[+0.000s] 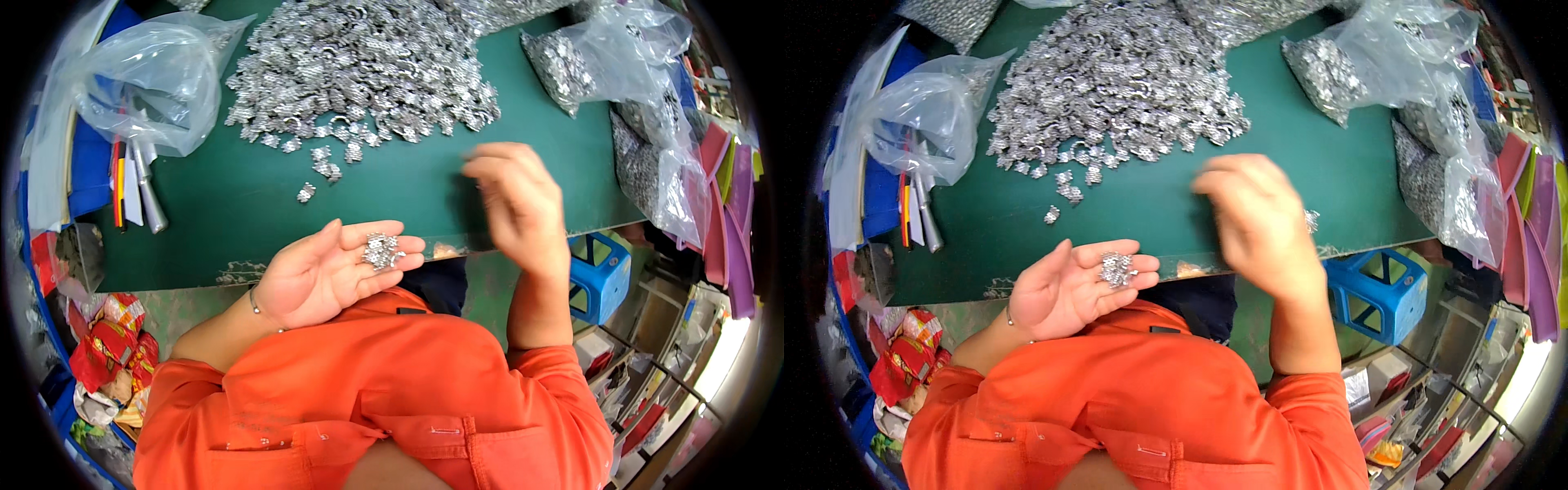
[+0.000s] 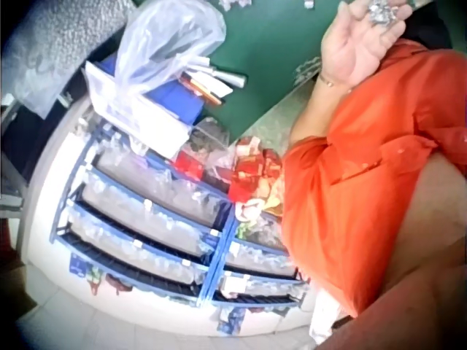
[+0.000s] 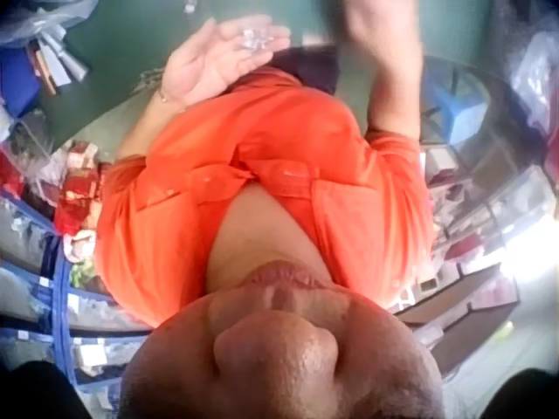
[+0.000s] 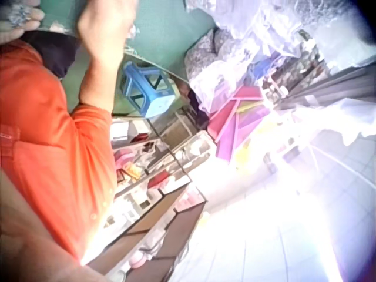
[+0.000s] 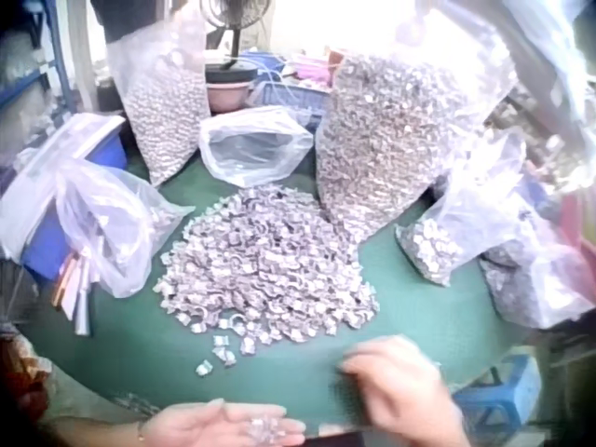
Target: The person sorts small metal owl and turtle charms on a green work surface by hand, picking individual pieces from a central pile and organizing them into smaller groups.
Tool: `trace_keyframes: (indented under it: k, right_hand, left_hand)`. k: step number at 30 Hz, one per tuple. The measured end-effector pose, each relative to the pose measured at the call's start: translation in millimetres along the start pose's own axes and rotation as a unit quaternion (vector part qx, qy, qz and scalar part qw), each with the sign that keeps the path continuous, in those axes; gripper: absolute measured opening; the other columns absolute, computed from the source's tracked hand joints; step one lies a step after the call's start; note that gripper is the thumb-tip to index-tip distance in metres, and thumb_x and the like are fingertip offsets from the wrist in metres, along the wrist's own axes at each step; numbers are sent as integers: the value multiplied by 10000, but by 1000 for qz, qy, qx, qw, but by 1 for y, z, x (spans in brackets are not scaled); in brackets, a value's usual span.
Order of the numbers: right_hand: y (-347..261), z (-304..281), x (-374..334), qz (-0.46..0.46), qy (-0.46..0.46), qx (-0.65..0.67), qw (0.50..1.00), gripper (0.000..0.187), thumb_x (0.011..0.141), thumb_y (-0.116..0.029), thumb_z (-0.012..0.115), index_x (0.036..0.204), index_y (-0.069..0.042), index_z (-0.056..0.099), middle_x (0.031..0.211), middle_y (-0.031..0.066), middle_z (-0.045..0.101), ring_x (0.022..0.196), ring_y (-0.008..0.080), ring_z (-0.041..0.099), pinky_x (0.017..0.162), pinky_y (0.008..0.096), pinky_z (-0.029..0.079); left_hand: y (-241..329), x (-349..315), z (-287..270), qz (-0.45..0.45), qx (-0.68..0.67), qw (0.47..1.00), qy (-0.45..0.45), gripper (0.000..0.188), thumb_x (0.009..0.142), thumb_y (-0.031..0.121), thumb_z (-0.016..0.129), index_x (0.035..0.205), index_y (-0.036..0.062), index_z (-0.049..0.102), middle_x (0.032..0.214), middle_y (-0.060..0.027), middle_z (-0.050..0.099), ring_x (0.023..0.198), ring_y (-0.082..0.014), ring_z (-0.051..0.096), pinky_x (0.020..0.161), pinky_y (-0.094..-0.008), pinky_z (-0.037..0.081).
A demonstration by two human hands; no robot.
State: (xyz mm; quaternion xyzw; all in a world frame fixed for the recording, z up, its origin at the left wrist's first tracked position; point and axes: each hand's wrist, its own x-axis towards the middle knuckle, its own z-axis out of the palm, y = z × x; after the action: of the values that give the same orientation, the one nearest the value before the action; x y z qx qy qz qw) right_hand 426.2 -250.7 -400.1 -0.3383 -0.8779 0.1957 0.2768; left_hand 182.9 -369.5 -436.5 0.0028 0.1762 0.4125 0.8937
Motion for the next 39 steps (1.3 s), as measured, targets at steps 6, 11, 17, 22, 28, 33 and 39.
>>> trace_keyframes:
  k: [6,11,17,22,28,33,39]
  right_hand:
    - [-11,53,44,-124,-81,45,988,342,735,33,617,1073,-11,647,1149,136,648,1072,330,606,911,420,493]
    - [-5,43,34,-94,-43,57,993,330,722,55,616,1044,-7,657,1077,134,654,1006,348,616,871,425,505]
    - [-3,40,17,-55,-65,86,993,380,714,93,592,1076,-1,657,1093,144,661,1010,350,619,889,426,506]
    - [-4,29,11,9,19,64,998,311,771,128,605,1048,-2,664,981,137,680,910,337,640,811,398,515]
    - [-7,36,6,24,11,53,998,201,787,29,710,970,-35,657,889,108,672,816,308,639,744,387,499]
    - [-10,45,10,42,23,75,996,197,755,27,734,917,-38,644,877,103,666,819,308,646,748,392,505]
    - [-12,46,14,12,4,37,999,169,752,17,750,881,-33,653,837,106,640,772,306,624,696,397,503]
  left_hand:
    - [0,-2,-2,0,-1,1000,-3,711,1067,438,346,1510,-103,219,1541,-340,274,1459,-432,288,1197,-462,308]
    - [0,0,-2,-11,4,1000,-17,720,1065,439,353,1518,-101,202,1551,-336,258,1464,-423,285,1202,-453,292]
    - [-1,0,-7,-8,5,999,-30,705,1069,437,341,1523,-86,209,1553,-327,261,1465,-419,283,1203,-448,296]
    - [0,0,-6,-4,14,999,-29,703,1070,443,333,1522,-83,219,1553,-327,264,1463,-420,288,1203,-451,296]
    - [0,1,-5,-5,14,1000,-25,706,1070,449,333,1520,-83,224,1554,-329,260,1461,-419,291,1203,-458,296]
    - [-2,-2,-8,-3,-13,1000,-23,698,1068,442,347,1517,-79,237,1553,-323,269,1455,-418,305,1202,-458,298]
    - [-3,1,-8,-17,-8,999,-35,686,1074,451,309,1521,-67,249,1556,-278,300,1467,-379,300,1206,-452,280]
